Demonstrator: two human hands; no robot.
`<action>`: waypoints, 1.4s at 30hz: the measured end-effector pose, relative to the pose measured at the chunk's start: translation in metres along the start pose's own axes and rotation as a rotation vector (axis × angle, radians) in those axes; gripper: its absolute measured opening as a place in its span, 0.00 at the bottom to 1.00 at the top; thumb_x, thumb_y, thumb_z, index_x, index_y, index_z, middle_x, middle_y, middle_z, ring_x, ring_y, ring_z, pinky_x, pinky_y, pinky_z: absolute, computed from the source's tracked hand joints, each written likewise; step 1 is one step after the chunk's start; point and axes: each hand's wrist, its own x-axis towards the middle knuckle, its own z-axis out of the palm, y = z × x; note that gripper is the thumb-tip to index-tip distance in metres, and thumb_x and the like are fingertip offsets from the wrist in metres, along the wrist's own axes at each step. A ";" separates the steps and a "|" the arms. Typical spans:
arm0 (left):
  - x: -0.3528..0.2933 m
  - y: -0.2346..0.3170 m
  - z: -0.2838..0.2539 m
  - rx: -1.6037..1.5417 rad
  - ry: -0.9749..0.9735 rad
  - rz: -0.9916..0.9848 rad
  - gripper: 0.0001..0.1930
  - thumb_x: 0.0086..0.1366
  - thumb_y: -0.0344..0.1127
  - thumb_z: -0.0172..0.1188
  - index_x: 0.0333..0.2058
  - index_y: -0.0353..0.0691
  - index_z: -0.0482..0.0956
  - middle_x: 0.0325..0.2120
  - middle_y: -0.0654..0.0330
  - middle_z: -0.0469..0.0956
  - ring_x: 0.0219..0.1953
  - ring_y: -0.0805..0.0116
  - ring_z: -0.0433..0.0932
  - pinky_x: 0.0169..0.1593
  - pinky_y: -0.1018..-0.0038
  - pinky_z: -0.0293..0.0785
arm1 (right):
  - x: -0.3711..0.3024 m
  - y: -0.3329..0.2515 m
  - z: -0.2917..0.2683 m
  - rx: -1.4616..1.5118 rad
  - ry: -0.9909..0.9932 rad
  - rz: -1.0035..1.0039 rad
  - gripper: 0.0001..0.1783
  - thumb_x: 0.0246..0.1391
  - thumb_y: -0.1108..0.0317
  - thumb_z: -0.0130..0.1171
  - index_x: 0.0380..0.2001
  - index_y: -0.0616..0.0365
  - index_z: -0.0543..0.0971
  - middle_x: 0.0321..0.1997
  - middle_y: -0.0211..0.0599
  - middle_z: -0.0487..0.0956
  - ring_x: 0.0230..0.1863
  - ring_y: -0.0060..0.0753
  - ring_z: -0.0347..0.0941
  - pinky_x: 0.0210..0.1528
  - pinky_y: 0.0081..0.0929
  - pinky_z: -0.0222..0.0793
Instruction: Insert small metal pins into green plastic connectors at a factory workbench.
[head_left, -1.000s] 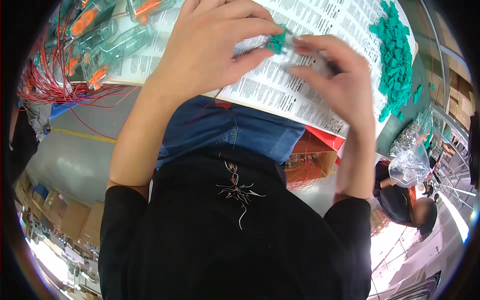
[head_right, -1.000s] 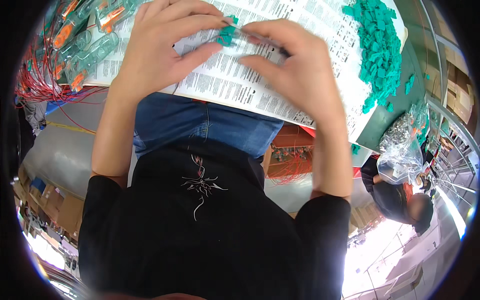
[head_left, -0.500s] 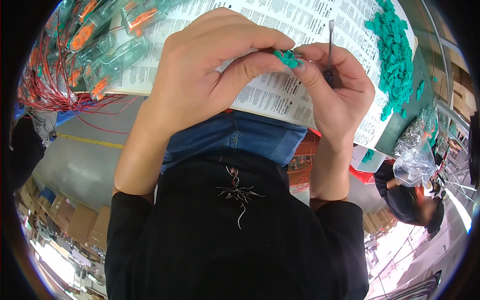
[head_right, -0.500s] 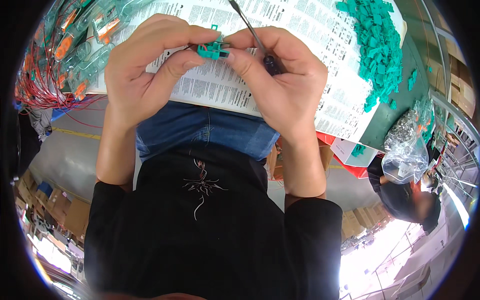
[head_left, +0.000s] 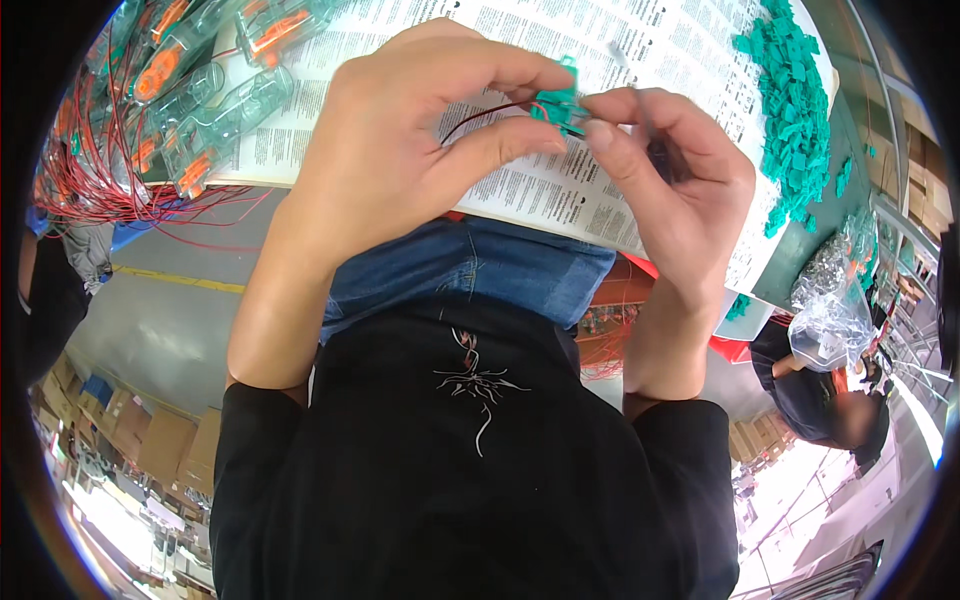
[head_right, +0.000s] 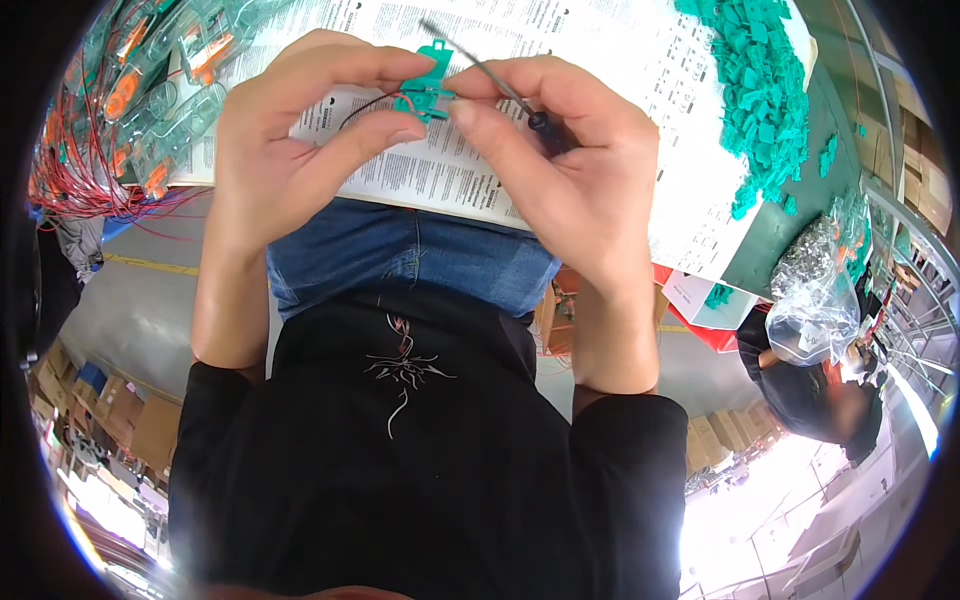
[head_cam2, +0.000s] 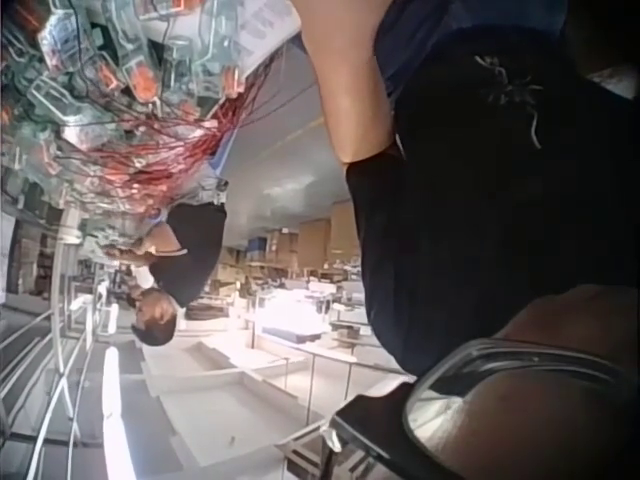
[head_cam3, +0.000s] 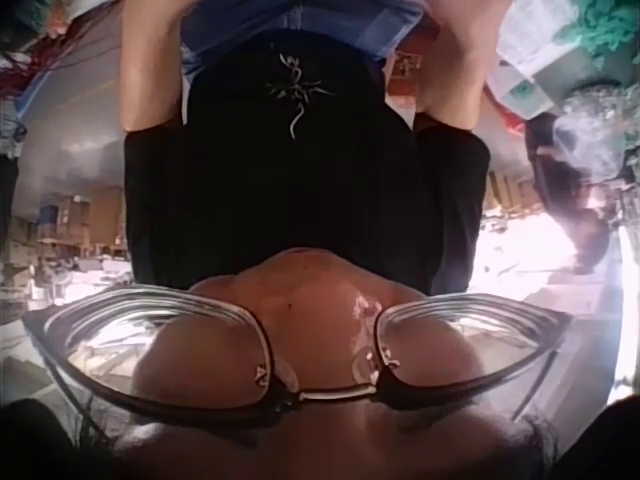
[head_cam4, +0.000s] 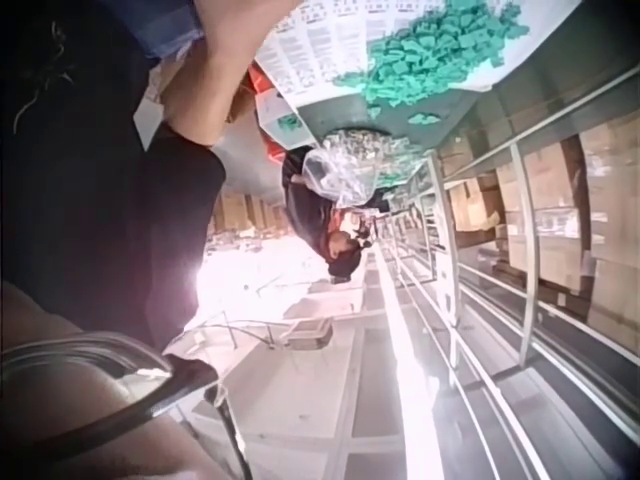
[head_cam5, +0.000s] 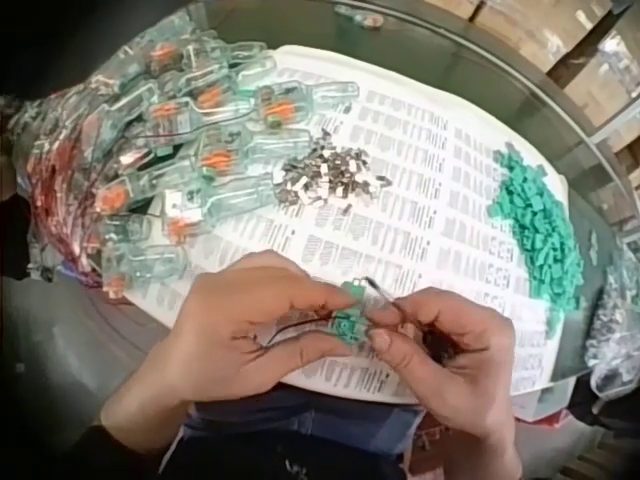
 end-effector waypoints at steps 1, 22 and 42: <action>0.000 -0.007 0.000 0.158 -0.041 0.057 0.15 0.58 0.31 0.75 0.43 0.33 0.85 0.38 0.59 0.85 0.39 0.68 0.81 0.43 0.75 0.75 | 0.000 -0.002 -0.005 -0.050 -0.030 0.077 0.08 0.57 0.77 0.70 0.40 0.65 0.85 0.34 0.30 0.84 0.34 0.15 0.75 0.36 0.15 0.70; 0.002 -0.082 0.048 -0.056 0.441 0.551 0.13 0.49 0.37 0.77 0.34 0.50 0.83 0.43 0.73 0.85 0.55 0.61 0.73 0.58 0.64 0.62 | 0.041 -0.051 -0.011 -1.098 -0.391 -0.342 0.05 0.49 0.73 0.73 0.30 0.57 0.85 0.27 0.33 0.80 0.25 0.33 0.77 0.27 0.26 0.67; -0.001 -0.005 0.000 0.254 -0.039 -0.110 0.10 0.48 0.38 0.77 0.26 0.48 0.82 0.43 0.73 0.85 0.54 0.59 0.72 0.55 0.62 0.62 | 0.051 -0.061 0.005 -1.315 -0.529 -0.482 0.06 0.51 0.69 0.70 0.26 0.56 0.81 0.25 0.33 0.76 0.26 0.42 0.75 0.27 0.33 0.67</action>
